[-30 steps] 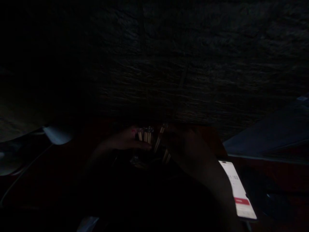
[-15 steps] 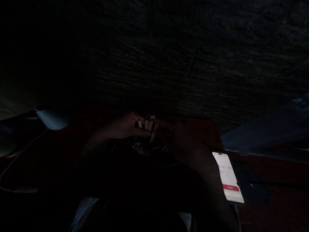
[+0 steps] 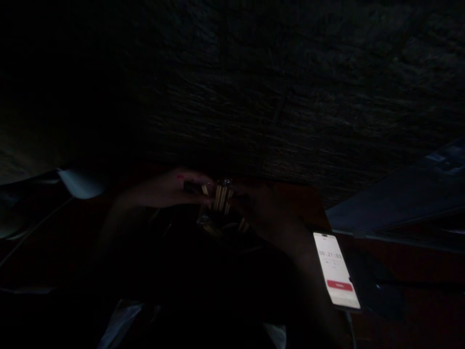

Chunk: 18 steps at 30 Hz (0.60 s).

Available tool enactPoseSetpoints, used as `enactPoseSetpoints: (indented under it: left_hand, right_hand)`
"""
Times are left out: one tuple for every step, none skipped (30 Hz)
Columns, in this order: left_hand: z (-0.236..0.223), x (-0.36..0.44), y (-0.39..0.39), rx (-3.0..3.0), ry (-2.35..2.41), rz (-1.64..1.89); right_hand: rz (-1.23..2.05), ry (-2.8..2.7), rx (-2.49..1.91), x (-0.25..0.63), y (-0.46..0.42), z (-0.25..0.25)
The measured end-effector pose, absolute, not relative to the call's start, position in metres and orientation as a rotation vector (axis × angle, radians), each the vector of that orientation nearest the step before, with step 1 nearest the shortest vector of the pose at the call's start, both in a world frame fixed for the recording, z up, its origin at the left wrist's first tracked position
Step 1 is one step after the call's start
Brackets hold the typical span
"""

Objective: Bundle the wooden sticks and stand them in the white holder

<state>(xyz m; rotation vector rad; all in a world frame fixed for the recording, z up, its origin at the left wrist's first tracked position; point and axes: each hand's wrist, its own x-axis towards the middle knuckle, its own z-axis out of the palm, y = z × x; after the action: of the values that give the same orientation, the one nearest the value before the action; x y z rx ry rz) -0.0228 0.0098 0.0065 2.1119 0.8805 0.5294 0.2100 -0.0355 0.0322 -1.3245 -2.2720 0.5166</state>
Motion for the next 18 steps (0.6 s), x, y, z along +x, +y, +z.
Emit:
enactPoseSetpoints:
  left_hand:
    - [0.007, -0.023, 0.010, 2.114, 0.911, 0.549]
    - [0.007, -0.023, 0.009, 2.118, 0.922, 0.564]
    - [0.007, -0.022, 0.009, 2.127, 0.912, 0.573]
    - [0.006, -0.021, 0.010, 2.139, 0.893, 0.578]
    - [0.006, -0.020, 0.010, 2.153, 0.875, 0.585]
    - [0.005, -0.019, 0.010, 2.165, 0.862, 0.592]
    - [0.005, -0.018, 0.011, 2.171, 0.858, 0.603]
    - [0.005, -0.017, 0.011, 2.167, 0.861, 0.616]
    - [0.005, -0.017, 0.011, 2.153, 0.868, 0.626]
    - [0.005, -0.017, 0.011, 2.132, 0.875, 0.636]
    - [0.005, -0.016, 0.012, 2.109, 0.881, 0.643]
    - [0.006, -0.016, 0.012, 2.085, 0.886, 0.651]
    - [0.006, -0.016, 0.012, 2.063, 0.892, 0.661]
    - [0.006, -0.016, 0.011, 2.046, 0.896, 0.667]
    - [0.006, -0.016, 0.011, 2.033, 0.900, 0.670]
    - [0.006, -0.016, 0.011, 2.021, 0.905, 0.668]
    - [0.006, -0.016, 0.011, 2.010, 0.910, 0.667]
    - [0.006, -0.016, 0.010, 2.001, 0.913, 0.664]
  right_hand:
    - [0.508, -2.271, -1.316, 0.210, -0.036, 0.032]
    - [0.492, -2.266, -1.306, 0.210, -0.036, 0.032]
    - [0.479, -2.263, -1.304, 0.210, -0.036, 0.032]
    - [0.472, -2.260, -1.310, 0.209, -0.037, 0.032]
    - [0.471, -2.258, -1.320, 0.208, -0.037, 0.033]
    - [0.476, -2.254, -1.336, 0.207, -0.038, 0.034]
    - [0.485, -2.248, -1.353, 0.206, -0.038, 0.035]
    - [0.493, -2.244, -1.363, 0.204, -0.038, 0.035]
    - [0.501, -2.241, -1.361, 0.203, -0.037, 0.036]
    - [0.510, -2.237, -1.351, 0.201, -0.036, 0.035]
    - [0.528, -2.233, -1.339, 0.201, -0.035, 0.034]
    - [0.555, -2.229, -1.318, 0.200, -0.034, 0.032]
    - [0.590, -2.221, -1.289, 0.200, -0.033, 0.030]
    - [0.627, -2.211, -1.264, 0.200, -0.031, 0.028]
    - [0.656, -2.203, -1.242, 0.200, -0.030, 0.026]
    - [0.669, -2.197, -1.231, 0.200, -0.029, 0.024]
    - [0.673, -2.190, -1.228, 0.200, -0.029, 0.023]
    - [0.670, -2.186, -1.236, 0.200, -0.029, 0.023]
